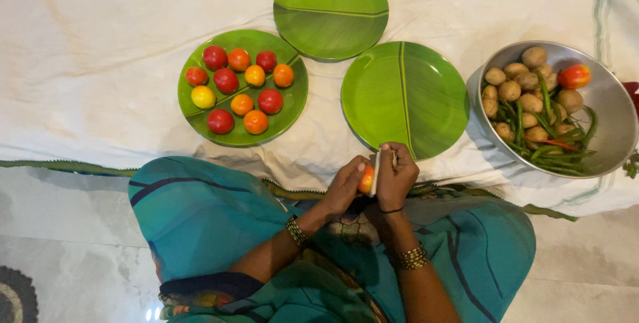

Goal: The person sits on the floor and wipes small tomatoes and other vegetables with a white cloth, placing the wiped items onto a green plate. The person repeatedly picks vegetables from a metal bowl, wipes them, and arranges them on the plate.

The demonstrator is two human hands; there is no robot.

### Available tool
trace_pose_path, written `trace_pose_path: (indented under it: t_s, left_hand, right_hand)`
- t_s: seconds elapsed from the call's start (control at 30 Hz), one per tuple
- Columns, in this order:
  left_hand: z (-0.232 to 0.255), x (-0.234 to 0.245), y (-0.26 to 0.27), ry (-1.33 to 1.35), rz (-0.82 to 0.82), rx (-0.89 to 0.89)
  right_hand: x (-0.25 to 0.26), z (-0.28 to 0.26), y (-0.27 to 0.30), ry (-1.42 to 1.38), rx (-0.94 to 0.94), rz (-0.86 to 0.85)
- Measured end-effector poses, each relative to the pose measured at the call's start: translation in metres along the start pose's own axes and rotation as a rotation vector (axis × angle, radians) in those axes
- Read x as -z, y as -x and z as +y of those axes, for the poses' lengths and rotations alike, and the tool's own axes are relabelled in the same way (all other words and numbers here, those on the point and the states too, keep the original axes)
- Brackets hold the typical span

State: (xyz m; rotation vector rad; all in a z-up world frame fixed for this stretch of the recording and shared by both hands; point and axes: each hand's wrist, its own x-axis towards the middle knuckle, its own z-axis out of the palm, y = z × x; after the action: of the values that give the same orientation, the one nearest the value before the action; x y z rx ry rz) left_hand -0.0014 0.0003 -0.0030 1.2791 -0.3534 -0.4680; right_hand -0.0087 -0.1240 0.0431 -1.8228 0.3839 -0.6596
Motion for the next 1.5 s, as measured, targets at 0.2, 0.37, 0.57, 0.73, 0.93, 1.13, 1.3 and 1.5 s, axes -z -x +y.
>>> trace_pose_path:
  t_s: [0.2, 0.37, 0.57, 0.73, 0.93, 1.13, 1.3, 1.5]
  left_hand:
    - [-0.007, 0.002, -0.001, -0.001, -0.041, -0.072]
    - [0.012, -0.006, 0.001, 0.085, -0.071, 0.125]
    - [0.031, -0.003, 0.001, 0.053, -0.069, 0.064]
    - [0.044, 0.016, -0.008, 0.053, 0.000, -0.042]
    - [0.097, 0.050, 0.000, -0.167, 0.195, -0.265]
    - [0.189, 0.110, 0.030, -0.587, 0.521, -0.305]
    - [0.232, 0.160, 0.065, -0.930, 0.829, -0.304]
    - [0.229, 0.214, 0.076, -1.373, 0.850, -0.065]
  right_hand:
    - [0.000, -0.008, -0.002, -0.030, 0.012, -0.030]
    - [0.009, -0.002, -0.012, 0.116, 0.126, 0.042]
    - [0.011, 0.011, -0.022, 0.209, 0.159, 0.081]
    - [0.012, 0.021, -0.029, 0.297, 0.151, 0.090]
    - [0.010, 0.033, -0.030, 0.385, 0.317, 0.108]
    - [0.009, 0.037, -0.029, 0.406, 0.289, 0.106]
    - [0.009, 0.042, -0.031, 0.393, 0.344, 0.117]
    - [0.006, 0.044, -0.029, 0.410, 0.311, 0.118]
